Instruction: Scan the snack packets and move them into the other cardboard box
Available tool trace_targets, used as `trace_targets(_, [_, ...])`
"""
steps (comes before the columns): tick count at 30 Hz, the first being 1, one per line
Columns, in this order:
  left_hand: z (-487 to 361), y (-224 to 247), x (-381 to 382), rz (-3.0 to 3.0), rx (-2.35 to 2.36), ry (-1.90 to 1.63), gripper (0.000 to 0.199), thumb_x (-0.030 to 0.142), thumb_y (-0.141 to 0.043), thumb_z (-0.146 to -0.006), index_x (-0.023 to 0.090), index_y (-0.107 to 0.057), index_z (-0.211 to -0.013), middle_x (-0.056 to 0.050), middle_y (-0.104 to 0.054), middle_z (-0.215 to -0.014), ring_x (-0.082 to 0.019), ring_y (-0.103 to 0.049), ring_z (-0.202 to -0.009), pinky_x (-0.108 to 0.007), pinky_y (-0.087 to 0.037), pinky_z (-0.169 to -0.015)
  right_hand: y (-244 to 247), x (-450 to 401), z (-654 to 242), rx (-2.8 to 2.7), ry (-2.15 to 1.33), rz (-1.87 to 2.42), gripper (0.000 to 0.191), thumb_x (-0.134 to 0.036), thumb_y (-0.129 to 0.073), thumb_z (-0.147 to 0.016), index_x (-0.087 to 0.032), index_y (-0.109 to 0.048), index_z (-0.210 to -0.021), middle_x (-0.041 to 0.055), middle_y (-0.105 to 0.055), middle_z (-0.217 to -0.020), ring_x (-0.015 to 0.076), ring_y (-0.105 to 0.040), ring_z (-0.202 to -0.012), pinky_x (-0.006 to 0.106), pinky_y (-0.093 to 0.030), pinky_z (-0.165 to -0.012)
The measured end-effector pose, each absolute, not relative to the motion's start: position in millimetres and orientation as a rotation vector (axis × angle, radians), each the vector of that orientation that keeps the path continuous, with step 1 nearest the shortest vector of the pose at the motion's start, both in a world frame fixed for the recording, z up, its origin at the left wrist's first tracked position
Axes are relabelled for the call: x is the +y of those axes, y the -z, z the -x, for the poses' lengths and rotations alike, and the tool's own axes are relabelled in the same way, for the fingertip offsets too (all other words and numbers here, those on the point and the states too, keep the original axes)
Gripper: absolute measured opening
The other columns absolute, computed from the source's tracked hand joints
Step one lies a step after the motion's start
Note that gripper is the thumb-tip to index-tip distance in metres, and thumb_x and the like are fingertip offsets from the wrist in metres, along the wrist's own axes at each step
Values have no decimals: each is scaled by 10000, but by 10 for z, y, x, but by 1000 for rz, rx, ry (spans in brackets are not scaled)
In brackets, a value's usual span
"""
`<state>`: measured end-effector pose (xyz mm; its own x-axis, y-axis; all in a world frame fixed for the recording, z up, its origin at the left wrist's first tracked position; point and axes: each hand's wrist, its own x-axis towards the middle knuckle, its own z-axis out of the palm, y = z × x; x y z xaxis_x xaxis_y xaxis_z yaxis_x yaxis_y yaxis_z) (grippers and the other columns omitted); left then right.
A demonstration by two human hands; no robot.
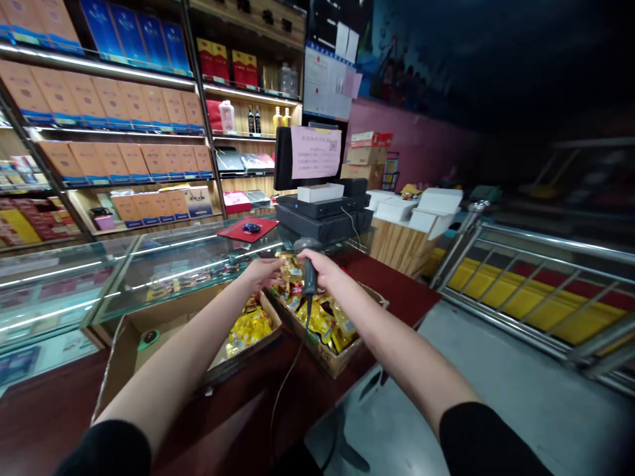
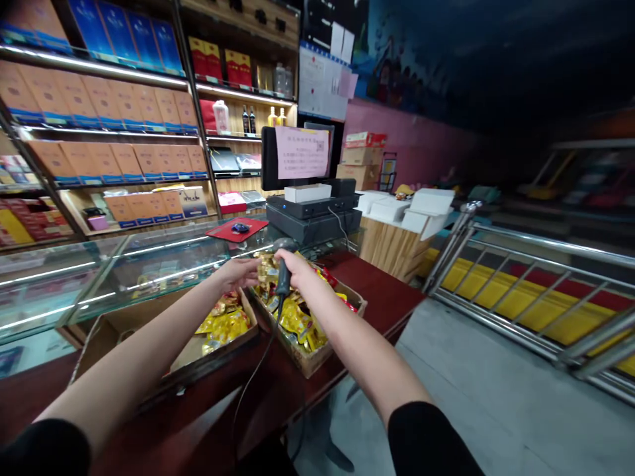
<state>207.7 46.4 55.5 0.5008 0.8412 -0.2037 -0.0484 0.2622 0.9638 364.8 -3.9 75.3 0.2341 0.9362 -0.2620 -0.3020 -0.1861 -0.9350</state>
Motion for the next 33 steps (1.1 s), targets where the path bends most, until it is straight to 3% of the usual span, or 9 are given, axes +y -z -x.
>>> trace_targets(5, [-2399,-624,446,-1247,892,-613,334,350,-726,-733,107,-648,-948,-177,-672,-1051,-226,-680,-831,-327,-568,-672,-825,-247,-4171,-560,-1015,1363,89,-152,-604,-683,-151,-527,-637,-63,-417,-393,87,-406,-385,202,-360,-383])
trace_targets(9, [-1733,-615,533,-1447,968,-562,455,410,-780,-644,138,-677,-993,-143,-686,-1054,-250,-674,-875,-295,-554,-649,-806,-260,-4072,-561,-909,1290,95,-167,-632,-696,-146,-544,-667,-61,-451,-433,75,-423,-398,186,-384,-384])
trace_targets(13, [-661,-594,530,-1554,1171,-533,622,460,-802,-571,150,-660,-1091,-130,-694,-1037,-250,-667,-887,-291,-540,-654,-807,-157,-3534,-639,-1250,1057,42,-168,-600,-754,-135,-576,-765,-3,-608,-610,98,-572,-530,219,-510,-516])
trace_targets(16, [-1,-491,369,-1610,1403,-575,639,444,-783,-571,143,-649,-1119,-110,-706,-951,-236,-669,-828,-282,-524,-622,-727,-107,-2970,-721,-1634,1014,92,-221,-554,-821,-136,-573,-793,20,-633,-630,110,-584,-519,228,-498,-489])
trace_targets(20, [411,-209,53,-1701,1635,-429,343,322,-798,-501,179,-729,-805,-39,-676,-651,-214,-646,-676,-255,-472,-585,-442,-117,-2228,-787,-1921,1042,166,-239,-513,-863,-129,-536,-740,7,-595,-583,84,-509,-431,207,-433,-419])
trace_targets(23, [441,45,-130,-1744,1753,-535,247,250,-835,-387,210,-668,-565,-48,-639,-573,-249,-643,-739,-253,-446,-652,-187,-153,-1832,-823,-2093,980,170,-228,-506,-861,-128,-523,-725,-6,-566,-579,73,-486,-425,202,-422,-422])
trace_targets(28, [387,332,-230,-1764,1762,-605,317,182,-844,-267,237,-629,-494,-18,-593,-512,-265,-634,-738,-261,-431,-687,138,-195,-1619,-814,-2212,877,165,-243,-491,-858,-121,-530,-755,-10,-559,-613,46,-436,-394,162,-335,-368])
trace_targets(33, [487,338,-145,-1838,1698,-506,261,209,-839,-359,219,-589,-434,30,-499,-429,-182,-571,-594,-231,-404,-602,241,-250,-1669,-893,-2246,826,155,-261,-525,-832,-112,-560,-809,-1,-577,-650,45,-435,-403,159,-328,-362])
